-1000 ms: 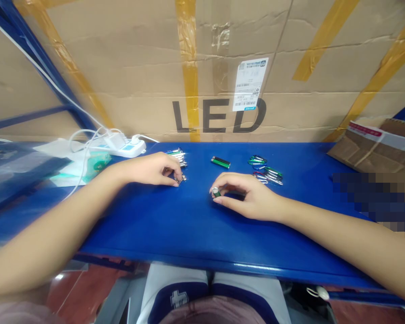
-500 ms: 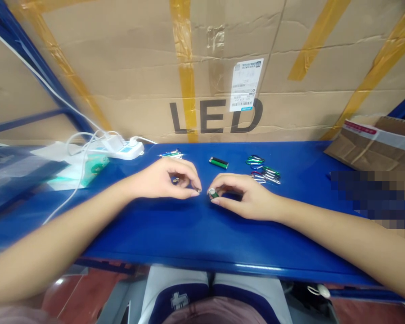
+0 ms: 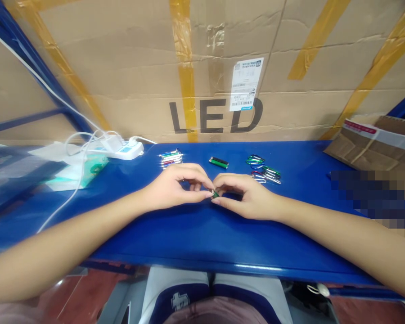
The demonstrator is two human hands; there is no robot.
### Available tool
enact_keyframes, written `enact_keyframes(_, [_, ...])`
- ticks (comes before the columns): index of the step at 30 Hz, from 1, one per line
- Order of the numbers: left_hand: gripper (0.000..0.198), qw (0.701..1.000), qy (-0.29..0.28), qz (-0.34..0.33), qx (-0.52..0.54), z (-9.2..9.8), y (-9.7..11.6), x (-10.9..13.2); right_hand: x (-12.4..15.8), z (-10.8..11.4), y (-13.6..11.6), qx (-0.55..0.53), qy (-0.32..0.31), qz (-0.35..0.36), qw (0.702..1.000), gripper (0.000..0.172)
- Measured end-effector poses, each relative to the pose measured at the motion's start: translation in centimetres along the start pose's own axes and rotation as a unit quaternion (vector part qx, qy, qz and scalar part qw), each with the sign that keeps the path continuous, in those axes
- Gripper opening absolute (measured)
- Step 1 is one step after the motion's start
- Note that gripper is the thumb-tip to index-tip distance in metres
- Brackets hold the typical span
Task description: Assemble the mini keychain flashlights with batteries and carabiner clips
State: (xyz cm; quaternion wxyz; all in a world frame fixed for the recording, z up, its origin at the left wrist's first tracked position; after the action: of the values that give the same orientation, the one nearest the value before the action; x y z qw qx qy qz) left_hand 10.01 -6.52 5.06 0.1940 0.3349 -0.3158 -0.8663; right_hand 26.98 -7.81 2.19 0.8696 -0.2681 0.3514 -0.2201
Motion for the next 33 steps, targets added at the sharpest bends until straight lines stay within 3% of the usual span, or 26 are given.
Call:
enact_keyframes(9, [0.016, 0.995, 0.013, -0.065, -0.073, 0.2, 0.7, 0.3, -0.1, 0.1, -0.1, -0.003, -0.003, -0.007, 1.0, 0.007])
enact_keyframes(19, [0.025, 0.994, 0.015, -0.075, -0.084, 0.1, 0.7, 0.4, 0.0, 0.2, 0.0, 0.008, 0.001, 0.0, 1.0, 0.008])
enact_keyframes(22, [0.03, 0.995, 0.007, -0.055, -0.079, -0.3, 0.2, 0.3, 0.0, 0.0, 0.2, -0.001, 0.005, -0.004, 1.0, 0.007])
enact_keyframes(27, [0.016, 1.0, 0.019, 0.006, -0.017, -0.7, -1.0, 0.1, 0.0, -0.2, 0.6, -0.045, 0.004, -0.043, 0.998, 0.017])
enact_keyframes(33, [0.023, 0.991, 0.068, 0.085, 0.081, 0.3, -2.4, 0.1, -0.1, 1.8, -0.3, 0.174, 0.052, -0.004, 0.983, 0.013])
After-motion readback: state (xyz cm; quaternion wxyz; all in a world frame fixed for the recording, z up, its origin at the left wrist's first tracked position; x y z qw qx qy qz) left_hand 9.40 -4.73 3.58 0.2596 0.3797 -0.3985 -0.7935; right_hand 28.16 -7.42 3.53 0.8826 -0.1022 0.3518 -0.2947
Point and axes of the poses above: each hand's wrist, its own x-axis away from the middle knuckle, its own z-axis out of the back of the hand, y = z × x, the point moved 5 cm from there along -x, towards the middle knuckle, and after that the axes turned 3 degrees about x, right-handed, at the moved point
